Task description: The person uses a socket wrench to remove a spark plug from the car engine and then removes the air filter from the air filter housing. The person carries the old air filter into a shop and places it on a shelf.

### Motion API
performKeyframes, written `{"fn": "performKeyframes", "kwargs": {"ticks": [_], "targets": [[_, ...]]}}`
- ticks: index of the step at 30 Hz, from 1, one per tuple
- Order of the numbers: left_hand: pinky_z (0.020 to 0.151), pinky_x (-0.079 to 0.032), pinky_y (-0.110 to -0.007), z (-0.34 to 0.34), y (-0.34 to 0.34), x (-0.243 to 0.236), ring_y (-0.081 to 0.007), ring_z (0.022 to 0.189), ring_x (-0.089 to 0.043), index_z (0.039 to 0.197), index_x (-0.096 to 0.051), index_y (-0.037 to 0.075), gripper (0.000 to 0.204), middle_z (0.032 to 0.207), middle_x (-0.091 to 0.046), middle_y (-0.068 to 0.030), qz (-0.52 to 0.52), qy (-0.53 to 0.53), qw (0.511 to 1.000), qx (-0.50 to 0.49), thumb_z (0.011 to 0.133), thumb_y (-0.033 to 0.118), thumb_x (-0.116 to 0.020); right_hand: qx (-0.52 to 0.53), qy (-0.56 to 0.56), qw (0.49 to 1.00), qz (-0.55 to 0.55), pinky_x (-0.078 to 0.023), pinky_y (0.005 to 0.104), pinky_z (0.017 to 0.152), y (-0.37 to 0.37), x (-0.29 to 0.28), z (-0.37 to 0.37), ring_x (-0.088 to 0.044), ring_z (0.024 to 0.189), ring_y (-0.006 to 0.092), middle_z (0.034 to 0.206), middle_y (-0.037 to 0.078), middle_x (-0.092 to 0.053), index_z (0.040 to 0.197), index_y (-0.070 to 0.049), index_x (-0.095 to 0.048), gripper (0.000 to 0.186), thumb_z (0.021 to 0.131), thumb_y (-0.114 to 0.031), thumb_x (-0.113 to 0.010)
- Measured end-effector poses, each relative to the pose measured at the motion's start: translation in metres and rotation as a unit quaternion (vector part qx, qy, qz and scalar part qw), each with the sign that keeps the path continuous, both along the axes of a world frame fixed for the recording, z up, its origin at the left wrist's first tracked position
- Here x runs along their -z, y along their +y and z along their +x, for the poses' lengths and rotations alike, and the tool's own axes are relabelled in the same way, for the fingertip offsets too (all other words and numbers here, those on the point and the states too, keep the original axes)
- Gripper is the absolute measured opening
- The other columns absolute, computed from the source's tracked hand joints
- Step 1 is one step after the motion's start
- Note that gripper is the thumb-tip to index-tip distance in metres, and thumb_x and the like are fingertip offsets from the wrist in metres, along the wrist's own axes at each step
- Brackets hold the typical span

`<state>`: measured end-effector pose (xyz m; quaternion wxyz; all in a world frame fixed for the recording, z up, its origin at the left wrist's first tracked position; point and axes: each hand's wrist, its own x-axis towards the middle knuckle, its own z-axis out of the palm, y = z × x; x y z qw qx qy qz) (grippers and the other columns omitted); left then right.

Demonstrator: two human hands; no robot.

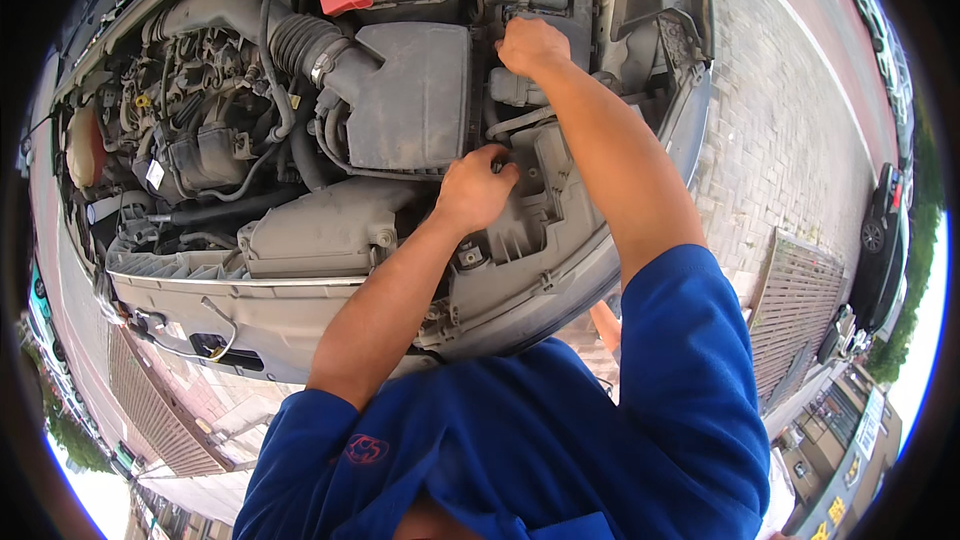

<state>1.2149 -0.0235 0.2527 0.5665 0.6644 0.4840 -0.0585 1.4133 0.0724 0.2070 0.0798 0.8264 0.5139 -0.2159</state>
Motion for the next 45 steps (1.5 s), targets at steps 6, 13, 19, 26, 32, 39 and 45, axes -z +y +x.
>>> {"fn": "performKeyframes", "kwargs": {"ticks": [6,13,19,26,32,39,45], "targets": [[0.107,-0.042,-0.043,-0.007,0.036,-0.032,-0.0363,0.13,-0.051,0.129,-0.062,0.008,0.046,0.135,-0.059,-0.0182,0.271,0.085,0.955,0.09,0.087,0.026,-0.067,0.205,0.308,0.929,0.017,-0.058,0.0363,0.06,0.011,-0.017,-0.009,-0.069,0.064,0.0256,0.085,0.016,-0.071,0.089,0.005,-0.067,0.045,0.099,-0.037,-0.055],[0.121,-0.02,-0.051,-0.025,0.048,0.021,-0.0354,0.151,-0.019,0.142,-0.054,0.025,0.06,0.163,-0.024,-0.0119,0.485,0.18,0.749,0.415,0.084,0.025,-0.071,0.283,0.453,0.845,0.033,-0.048,0.0278,0.046,0.008,-0.025,-0.033,-0.063,0.064,0.0197,0.117,0.019,-0.059,0.129,0.009,-0.053,0.073,0.096,-0.056,-0.057],[0.121,-0.021,-0.053,-0.031,0.061,0.018,-0.0364,0.15,-0.02,0.139,-0.055,0.034,0.075,0.162,-0.025,-0.0102,0.508,0.148,0.72,0.449,0.071,0.038,-0.084,0.282,0.499,0.818,0.059,-0.045,0.0256,0.045,0.001,-0.002,-0.024,-0.062,0.063,0.0166,0.122,0.02,-0.057,0.137,0.009,-0.047,0.085,0.091,-0.062,-0.062],[0.119,-0.025,-0.054,-0.035,0.065,0.012,-0.0378,0.148,-0.022,0.133,-0.059,0.035,0.074,0.157,-0.03,-0.0108,0.513,0.115,0.733,0.433,0.064,0.043,-0.088,0.262,0.483,0.831,0.086,-0.04,0.0263,0.045,0.0,-0.008,-0.023,-0.057,0.06,0.0144,0.108,0.017,-0.064,0.125,0.009,-0.058,0.084,0.084,-0.064,-0.069],[0.117,-0.026,-0.056,-0.038,0.07,0.002,-0.0383,0.145,-0.026,0.129,-0.062,0.035,0.075,0.154,-0.033,-0.011,0.52,0.074,0.749,0.404,0.06,0.04,-0.09,0.254,0.458,0.844,0.113,-0.042,0.0349,0.057,0.013,0.023,-0.016,-0.055,0.065,0.0198,0.088,0.015,-0.063,0.097,0.01,-0.071,0.082,0.074,-0.069,-0.077],[0.116,-0.027,-0.056,-0.047,0.068,-0.01,-0.0394,0.144,-0.028,0.129,-0.063,0.035,0.077,0.154,-0.034,-0.0116,0.522,0.068,0.753,0.394,0.057,0.038,-0.091,0.167,0.361,0.907,0.141,-0.048,0.0426,0.102,0.0,-0.002,-0.026,-0.061,0.122,0.0365,0.128,0.022,-0.065,0.119,-0.001,-0.071,0.095,0.072,-0.083,-0.063],[0.115,-0.028,-0.057,-0.051,0.063,-0.018,-0.0412,0.142,-0.03,0.131,-0.063,0.033,0.076,0.153,-0.033,-0.0139,0.526,0.082,0.742,0.408,0.06,0.034,-0.091,0.13,0.351,0.91,0.179,-0.052,0.042,0.092,-0.004,-0.008,-0.024,-0.067,0.107,0.0381,0.108,0.026,-0.07,0.104,0.008,-0.073,0.097,0.07,-0.082,-0.066]]}}
